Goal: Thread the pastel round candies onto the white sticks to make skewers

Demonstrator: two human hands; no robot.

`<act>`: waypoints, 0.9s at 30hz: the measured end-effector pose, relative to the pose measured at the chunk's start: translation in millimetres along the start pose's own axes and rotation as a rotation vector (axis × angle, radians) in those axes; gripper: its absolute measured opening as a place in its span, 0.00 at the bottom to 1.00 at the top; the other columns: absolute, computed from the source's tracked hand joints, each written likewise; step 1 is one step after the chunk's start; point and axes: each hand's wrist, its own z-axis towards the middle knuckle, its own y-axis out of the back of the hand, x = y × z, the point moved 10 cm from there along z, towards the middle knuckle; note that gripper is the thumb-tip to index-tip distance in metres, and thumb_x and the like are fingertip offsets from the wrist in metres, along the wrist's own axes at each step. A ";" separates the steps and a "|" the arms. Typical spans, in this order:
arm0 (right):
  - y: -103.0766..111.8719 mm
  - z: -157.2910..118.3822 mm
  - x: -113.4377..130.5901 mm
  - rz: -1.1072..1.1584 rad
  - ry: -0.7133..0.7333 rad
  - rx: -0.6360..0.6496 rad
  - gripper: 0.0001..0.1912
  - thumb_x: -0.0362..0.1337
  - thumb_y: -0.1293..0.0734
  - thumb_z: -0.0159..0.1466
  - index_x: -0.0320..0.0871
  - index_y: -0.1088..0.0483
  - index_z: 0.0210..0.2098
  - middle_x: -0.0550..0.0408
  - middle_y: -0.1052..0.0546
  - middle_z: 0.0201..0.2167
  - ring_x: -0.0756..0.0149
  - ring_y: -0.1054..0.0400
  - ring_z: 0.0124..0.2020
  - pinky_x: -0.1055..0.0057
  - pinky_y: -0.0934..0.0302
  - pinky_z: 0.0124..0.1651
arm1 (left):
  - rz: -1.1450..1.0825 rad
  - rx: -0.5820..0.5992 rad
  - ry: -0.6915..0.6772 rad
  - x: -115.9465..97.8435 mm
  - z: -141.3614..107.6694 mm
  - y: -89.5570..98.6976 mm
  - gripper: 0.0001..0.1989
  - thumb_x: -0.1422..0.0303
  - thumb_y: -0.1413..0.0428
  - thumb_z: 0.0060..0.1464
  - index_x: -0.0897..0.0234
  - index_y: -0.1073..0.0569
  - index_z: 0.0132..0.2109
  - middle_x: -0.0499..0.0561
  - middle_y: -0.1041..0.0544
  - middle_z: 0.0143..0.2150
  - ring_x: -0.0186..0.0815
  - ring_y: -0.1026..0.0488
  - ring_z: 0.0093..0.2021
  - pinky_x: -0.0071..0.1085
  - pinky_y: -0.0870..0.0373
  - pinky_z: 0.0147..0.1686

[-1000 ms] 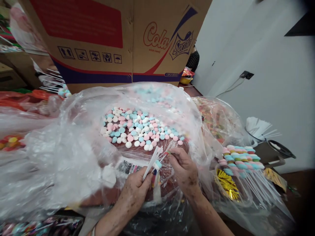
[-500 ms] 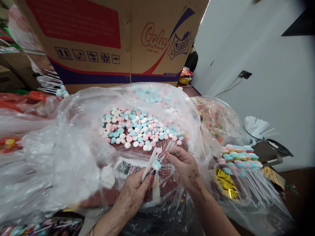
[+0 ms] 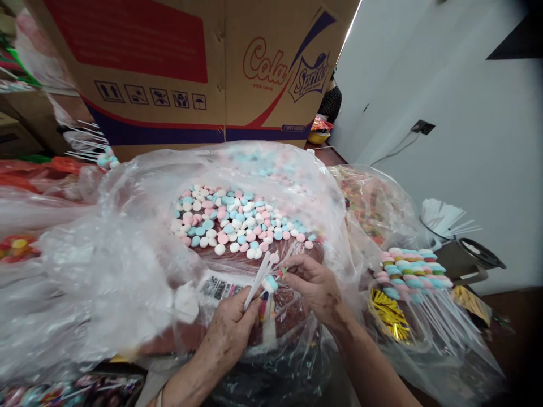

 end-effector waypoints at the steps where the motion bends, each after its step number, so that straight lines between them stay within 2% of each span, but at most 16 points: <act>1: -2.2 -0.4 0.7 -0.023 0.019 0.012 0.12 0.40 0.25 0.53 0.44 0.26 0.35 0.59 0.24 0.28 0.69 0.31 0.30 0.72 0.38 0.34 | -0.003 0.004 -0.002 -0.1 -0.3 -0.4 0.14 0.63 0.52 0.60 0.61 0.31 0.28 0.43 0.31 0.22 0.35 0.34 0.26 0.29 0.41 0.29; 3: -7.2 -1.1 4.9 -0.103 0.065 0.037 0.11 0.40 0.27 0.56 0.45 0.26 0.37 0.59 0.25 0.29 0.69 0.32 0.30 0.72 0.37 0.34 | -0.012 0.015 -0.005 0.0 -1.3 -1.1 0.14 0.63 0.51 0.60 0.61 0.31 0.28 0.43 0.31 0.22 0.35 0.34 0.26 0.29 0.41 0.29; 6: -21.2 -5.3 21.2 -0.358 0.202 0.105 0.07 0.38 0.31 0.60 0.45 0.24 0.38 0.56 0.24 0.31 0.67 0.31 0.33 0.71 0.37 0.38 | -0.031 0.011 -0.006 1.7 -2.2 -0.3 0.14 0.63 0.51 0.60 0.61 0.31 0.27 0.43 0.31 0.21 0.34 0.35 0.25 0.28 0.41 0.28; 8: -32.3 -10.5 31.0 -0.498 0.293 0.158 0.08 0.36 0.34 0.63 0.45 0.22 0.38 0.55 0.24 0.32 0.67 0.30 0.35 0.71 0.37 0.40 | -0.046 -0.010 0.001 4.8 -2.2 1.4 0.15 0.63 0.51 0.59 0.61 0.32 0.25 0.43 0.32 0.20 0.33 0.36 0.24 0.27 0.42 0.26; 11: -36.8 -13.0 33.3 -0.527 0.296 0.194 0.11 0.37 0.36 0.65 0.46 0.22 0.43 0.54 0.22 0.36 0.66 0.29 0.38 0.70 0.36 0.42 | -0.104 -0.053 0.041 14.5 -1.4 3.5 0.15 0.62 0.49 0.58 0.61 0.32 0.24 0.42 0.34 0.18 0.30 0.40 0.19 0.26 0.45 0.21; 13: -24.9 -6.8 31.8 -0.488 0.234 0.119 0.15 0.39 0.37 0.66 0.46 0.26 0.50 0.54 0.21 0.40 0.65 0.28 0.40 0.69 0.35 0.44 | -0.192 -0.083 0.090 23.5 -1.2 3.8 0.15 0.60 0.48 0.57 0.62 0.31 0.26 0.42 0.34 0.17 0.29 0.43 0.16 0.25 0.48 0.18; 15: -6.7 3.2 34.9 -0.509 0.200 -0.018 0.17 0.40 0.37 0.66 0.45 0.29 0.53 0.53 0.21 0.41 0.64 0.27 0.40 0.68 0.35 0.44 | -0.305 -0.133 0.152 32.9 -1.8 5.4 0.15 0.57 0.47 0.56 0.62 0.30 0.29 0.42 0.33 0.17 0.27 0.44 0.14 0.24 0.50 0.14; 17: -1.8 14.7 40.5 -0.652 0.225 -0.055 0.14 0.38 0.39 0.67 0.44 0.28 0.49 0.53 0.22 0.40 0.64 0.28 0.40 0.67 0.36 0.44 | -0.414 -0.204 0.209 40.6 -3.6 8.8 0.16 0.54 0.45 0.53 0.63 0.30 0.29 0.41 0.34 0.15 0.26 0.46 0.12 0.22 0.52 0.12; 20: -19.8 30.8 35.2 -0.986 0.296 0.083 0.09 0.34 0.39 0.66 0.43 0.26 0.40 0.52 0.23 0.39 0.62 0.31 0.42 0.66 0.39 0.46 | -0.523 -0.294 0.233 44.7 -5.9 14.4 0.19 0.50 0.42 0.49 0.63 0.31 0.28 0.40 0.36 0.13 0.24 0.47 0.11 0.20 0.54 0.11; 23: -36.7 39.4 16.0 -1.254 0.343 0.198 0.08 0.30 0.38 0.65 0.41 0.27 0.37 0.49 0.25 0.37 0.60 0.33 0.41 0.65 0.40 0.45 | -0.538 -0.308 0.212 42.8 -6.4 16.4 0.19 0.51 0.41 0.50 0.64 0.31 0.30 0.41 0.32 0.16 0.22 0.46 0.10 0.19 0.53 0.10; 25: -42.7 42.6 9.1 -1.329 0.377 0.210 0.08 0.29 0.39 0.65 0.41 0.28 0.36 0.49 0.26 0.36 0.61 0.34 0.40 0.66 0.40 0.44 | -0.543 -0.303 0.202 41.6 -6.7 16.5 0.19 0.52 0.42 0.52 0.65 0.31 0.30 0.41 0.32 0.16 0.21 0.46 0.10 0.18 0.52 0.11; 27: -46.0 45.6 13.4 -1.311 0.432 0.169 0.09 0.29 0.41 0.66 0.41 0.29 0.37 0.50 0.27 0.36 0.61 0.35 0.39 0.66 0.41 0.43 | -0.554 -0.304 0.199 40.7 -7.5 16.8 0.18 0.52 0.41 0.51 0.65 0.30 0.31 0.41 0.32 0.16 0.21 0.45 0.10 0.19 0.52 0.11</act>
